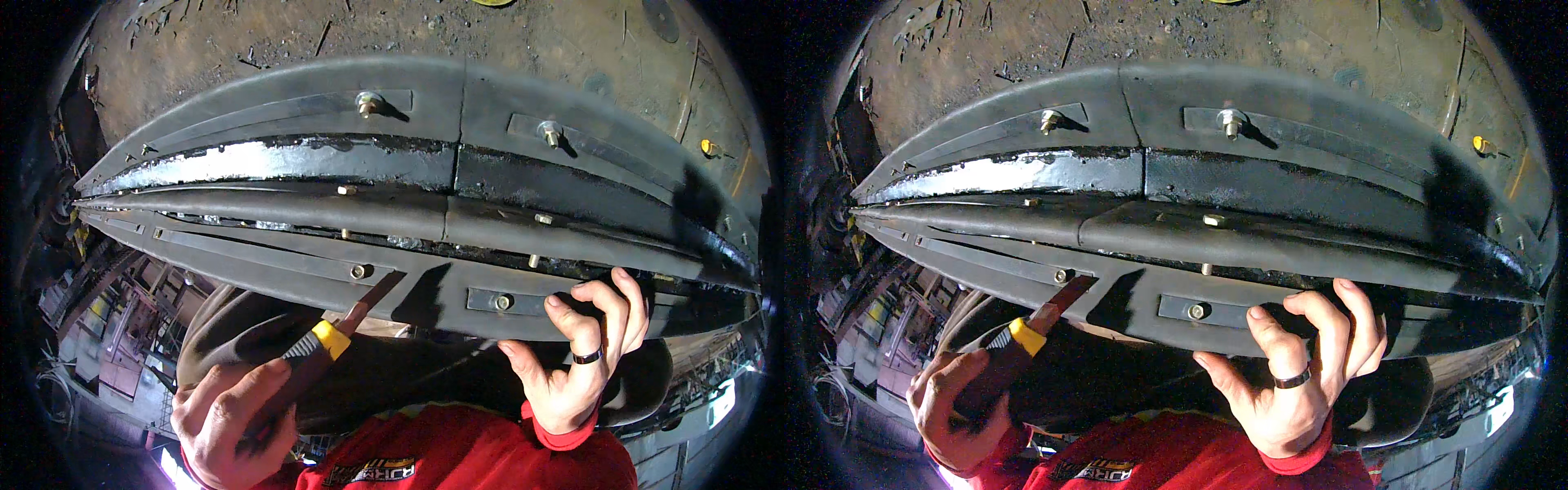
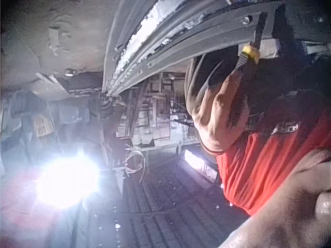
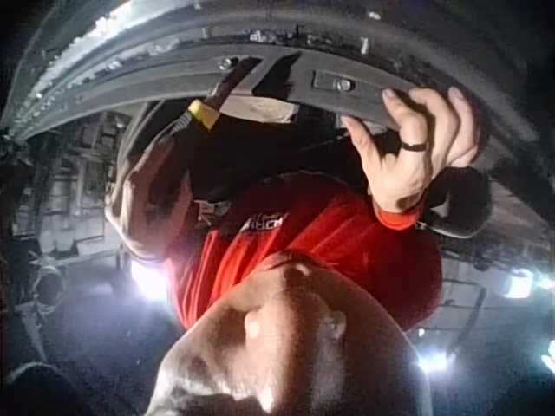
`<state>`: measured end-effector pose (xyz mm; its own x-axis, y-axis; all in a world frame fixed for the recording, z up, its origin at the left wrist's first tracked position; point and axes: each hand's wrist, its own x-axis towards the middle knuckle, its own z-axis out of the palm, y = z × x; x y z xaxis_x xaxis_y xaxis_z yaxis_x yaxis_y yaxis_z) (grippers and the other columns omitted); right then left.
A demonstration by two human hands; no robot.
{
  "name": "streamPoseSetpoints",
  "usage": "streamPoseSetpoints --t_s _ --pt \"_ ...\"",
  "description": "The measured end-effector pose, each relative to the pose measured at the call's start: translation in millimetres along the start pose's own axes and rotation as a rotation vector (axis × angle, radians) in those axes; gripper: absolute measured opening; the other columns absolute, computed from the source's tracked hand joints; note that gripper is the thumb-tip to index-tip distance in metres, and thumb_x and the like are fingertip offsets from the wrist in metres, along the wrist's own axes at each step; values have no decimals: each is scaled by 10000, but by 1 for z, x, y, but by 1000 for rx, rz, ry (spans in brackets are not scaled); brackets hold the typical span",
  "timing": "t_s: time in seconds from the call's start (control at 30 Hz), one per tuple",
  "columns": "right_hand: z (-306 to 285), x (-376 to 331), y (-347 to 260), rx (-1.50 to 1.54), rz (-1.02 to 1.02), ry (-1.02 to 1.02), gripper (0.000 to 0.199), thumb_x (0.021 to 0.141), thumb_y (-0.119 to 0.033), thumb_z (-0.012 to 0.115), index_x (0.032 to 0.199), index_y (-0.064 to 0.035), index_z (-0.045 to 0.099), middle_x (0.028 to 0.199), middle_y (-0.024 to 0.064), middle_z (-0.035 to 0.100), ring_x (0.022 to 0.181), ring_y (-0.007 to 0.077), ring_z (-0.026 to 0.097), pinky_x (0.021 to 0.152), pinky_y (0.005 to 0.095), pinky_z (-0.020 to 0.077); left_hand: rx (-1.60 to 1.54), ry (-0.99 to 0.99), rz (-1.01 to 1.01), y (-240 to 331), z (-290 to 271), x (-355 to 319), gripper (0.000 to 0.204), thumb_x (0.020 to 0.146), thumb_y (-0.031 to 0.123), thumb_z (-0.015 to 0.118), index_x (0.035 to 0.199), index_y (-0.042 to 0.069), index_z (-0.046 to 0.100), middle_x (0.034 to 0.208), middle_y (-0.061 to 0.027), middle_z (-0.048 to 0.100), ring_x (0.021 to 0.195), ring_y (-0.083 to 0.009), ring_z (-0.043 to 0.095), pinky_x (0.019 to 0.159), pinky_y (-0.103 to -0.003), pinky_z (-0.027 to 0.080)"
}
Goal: The person uses a yellow-handled scraper to remove black sealant from the seam of a large, curved metal structure. They work methodically along the joint, scraping away the material to expose the metal underneath.
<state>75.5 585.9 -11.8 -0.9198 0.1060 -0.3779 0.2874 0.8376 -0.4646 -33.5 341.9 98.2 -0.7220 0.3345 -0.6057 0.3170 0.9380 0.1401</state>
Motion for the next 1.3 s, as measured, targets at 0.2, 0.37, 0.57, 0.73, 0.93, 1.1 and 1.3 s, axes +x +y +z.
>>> streamPoseSetpoints --t_s 0.2,0.37,0.57,0.73,0.93,1.1,1.3 --pt "1 -3 -2 9 -19 16 491 631 -424 819 980 -123 649 1076 87 579 1220 383 433 1014 540 270 -274 -212 -15 14 -14 30 519 544 88 726 1052 3 665 817 -149 678 631 -277 632 603 -334 495" --pt "-4 -6 2 18 24 -26 517 547 -304 842 998 -139 650 1116 73 566 1239 375 424 1021 531 260 -164 -140 101 29 -23 50 506 558 99 715 1044 -34 666 868 -188 694 663 -281 664 633 -338 520" --pt "0 -10 4 20 16 -13 526 546 -327 836 1004 -145 652 1168 89 542 1247 381 419 1037 550 237 -278 -309 -4 42 -27 65 507 592 73 701 1081 -43 634 916 -198 692 732 -286 690 705 -331 535" --pt "-1 -12 6 40 15 -8 505 581 -329 829 1015 -144 648 1164 103 546 1244 383 419 1037 559 222 -166 -274 80 48 -25 69 493 603 49 683 1084 -43 624 937 -200 690 775 -285 699 724 -322 532" --pt "-1 -11 6 69 25 -38 484 618 -332 813 1041 -174 637 1141 102 556 1249 385 404 1038 563 204 -154 -307 80 48 -25 74 499 590 34 661 1084 -31 621 916 -187 688 746 -260 698 696 -313 530" --pt "-2 -13 7 65 26 -54 457 665 -353 790 1066 -201 631 1140 86 552 1250 383 397 1040 570 203 -185 -426 37 54 -37 86 488 580 24 663 1066 -12 622 856 -162 672 676 -258 677 623 -313 512" --pt "-2 -15 9 83 25 -38 438 692 -362 776 1073 -200 634 1158 80 538 1245 384 397 1043 567 209 -69 -530 111 62 -47 106 489 586 27 675 1071 9 612 860 -154 654 659 -293 661 594 -316 493"
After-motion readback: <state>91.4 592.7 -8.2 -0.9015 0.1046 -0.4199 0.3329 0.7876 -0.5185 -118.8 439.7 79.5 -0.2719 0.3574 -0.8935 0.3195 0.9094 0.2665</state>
